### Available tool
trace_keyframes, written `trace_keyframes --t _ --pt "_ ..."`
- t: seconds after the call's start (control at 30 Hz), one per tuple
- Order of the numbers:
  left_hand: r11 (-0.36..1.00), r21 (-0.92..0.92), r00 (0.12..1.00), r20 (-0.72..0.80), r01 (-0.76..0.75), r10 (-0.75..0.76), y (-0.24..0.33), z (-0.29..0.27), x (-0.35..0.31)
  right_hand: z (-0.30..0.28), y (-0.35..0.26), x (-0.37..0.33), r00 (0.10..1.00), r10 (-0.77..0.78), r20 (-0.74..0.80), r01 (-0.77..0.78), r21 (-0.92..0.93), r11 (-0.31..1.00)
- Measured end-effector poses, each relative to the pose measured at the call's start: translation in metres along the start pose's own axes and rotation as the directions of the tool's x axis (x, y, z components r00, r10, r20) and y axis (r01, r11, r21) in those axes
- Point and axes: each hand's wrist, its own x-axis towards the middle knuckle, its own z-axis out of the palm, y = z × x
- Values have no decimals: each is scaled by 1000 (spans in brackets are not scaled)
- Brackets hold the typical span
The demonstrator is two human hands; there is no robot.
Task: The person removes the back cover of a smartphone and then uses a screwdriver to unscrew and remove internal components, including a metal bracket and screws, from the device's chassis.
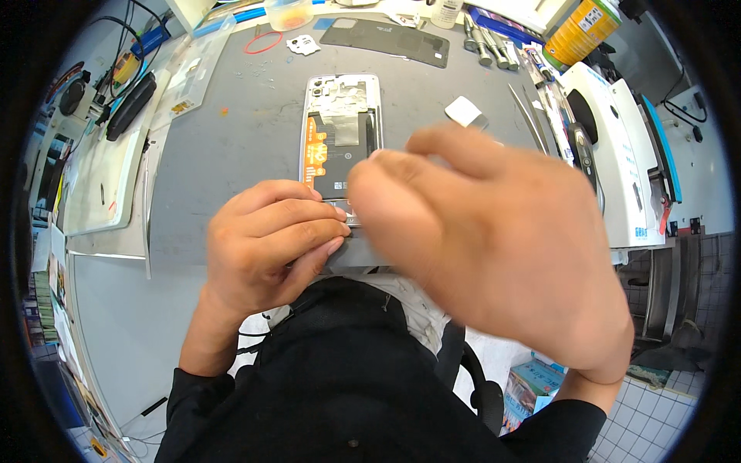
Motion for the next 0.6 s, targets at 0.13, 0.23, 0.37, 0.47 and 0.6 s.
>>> trace_keyframes --t 0.13,0.23,0.37,0.47,0.6 --pt "1000 -5 1000 0 3 -3 1 0 1 3 13 3 998 -3 63 2 5 1000" --pt "999 -10 998 41 51 -51 6 -5 3 -1 12 6 997 -45 56 51 -108 993" --pt "998 -6 997 45 57 -57 6 -5 2 -1 15 7 997 -34 72 36 -33 999" --pt "998 -10 997 44 64 -63 6 -6 1 -1 13 6 995 -12 98 10 21 1000" --pt "998 -3 997 50 62 -62 6 -6 1 -4 12 5 989 32 143 -32 -2 999"
